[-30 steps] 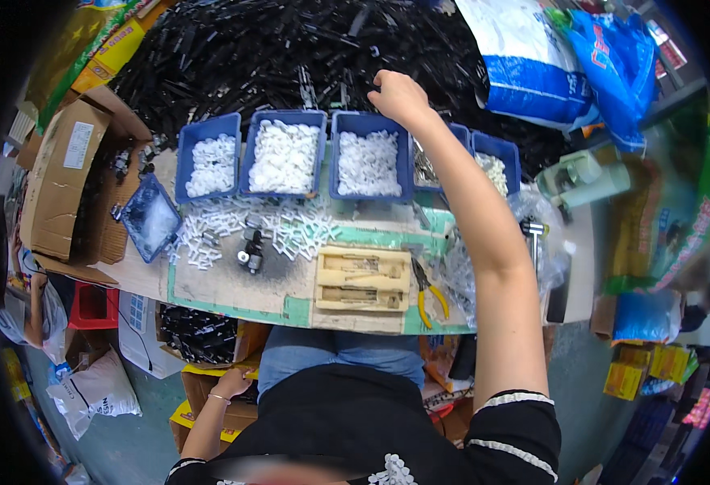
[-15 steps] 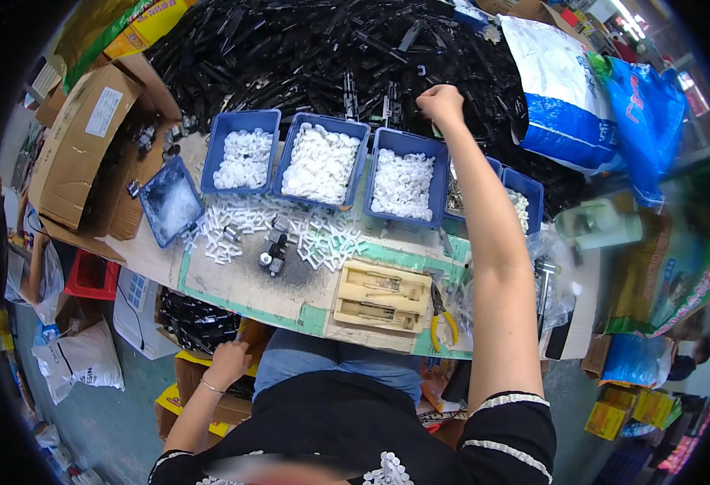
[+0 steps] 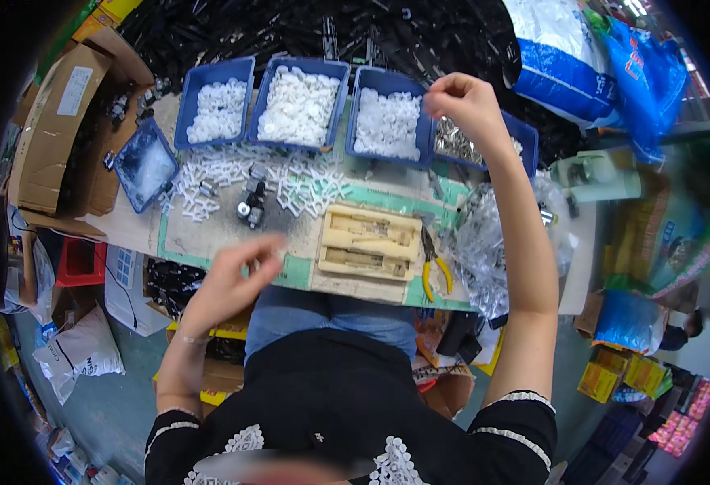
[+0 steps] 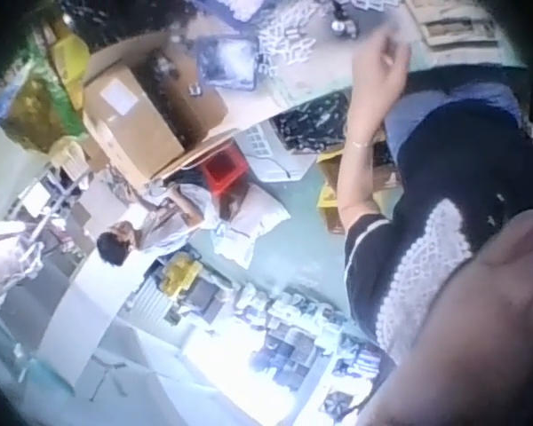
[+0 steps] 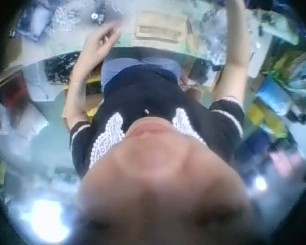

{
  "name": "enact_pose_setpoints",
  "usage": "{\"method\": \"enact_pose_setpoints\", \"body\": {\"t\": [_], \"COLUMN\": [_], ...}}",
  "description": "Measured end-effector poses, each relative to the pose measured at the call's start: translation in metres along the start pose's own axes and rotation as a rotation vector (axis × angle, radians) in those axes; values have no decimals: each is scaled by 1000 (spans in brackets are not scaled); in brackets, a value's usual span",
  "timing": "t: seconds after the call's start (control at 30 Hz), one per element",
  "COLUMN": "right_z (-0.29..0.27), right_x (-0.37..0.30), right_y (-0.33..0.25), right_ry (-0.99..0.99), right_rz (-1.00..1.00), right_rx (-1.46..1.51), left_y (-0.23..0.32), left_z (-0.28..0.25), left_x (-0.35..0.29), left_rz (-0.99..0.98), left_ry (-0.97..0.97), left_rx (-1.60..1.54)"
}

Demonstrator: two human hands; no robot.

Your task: The person assembles small plastic components, pins, and brackets from bins using a manual screwdriver and pliers.

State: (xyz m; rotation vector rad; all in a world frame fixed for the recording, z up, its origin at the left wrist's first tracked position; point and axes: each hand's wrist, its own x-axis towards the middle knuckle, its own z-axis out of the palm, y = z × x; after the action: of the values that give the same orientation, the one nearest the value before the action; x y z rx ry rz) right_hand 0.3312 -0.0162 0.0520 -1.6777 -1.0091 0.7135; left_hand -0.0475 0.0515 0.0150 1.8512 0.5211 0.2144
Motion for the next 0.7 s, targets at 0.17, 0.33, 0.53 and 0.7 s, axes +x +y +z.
{"method": "enact_pose_setpoints", "body": {"t": [0.17,0.33,0.53,0.7], "right_z": [35,60,90,103], "right_x": [-95,-157,-197,-219], "right_y": [-15,0,8,4], "right_ry": [-381,-412,-147,-118], "right_rz": [324,111,-275,-289], "right_rx": [114,-403,-943,-1150], "left_y": [10,-21,-22,-26], "left_z": [40,69,91,100], "left_x": [52,36,19,7], "left_rz": [217,321,497,464], "left_ry": [378,234,291,224], "left_rx": [-280,79,645,753]}}
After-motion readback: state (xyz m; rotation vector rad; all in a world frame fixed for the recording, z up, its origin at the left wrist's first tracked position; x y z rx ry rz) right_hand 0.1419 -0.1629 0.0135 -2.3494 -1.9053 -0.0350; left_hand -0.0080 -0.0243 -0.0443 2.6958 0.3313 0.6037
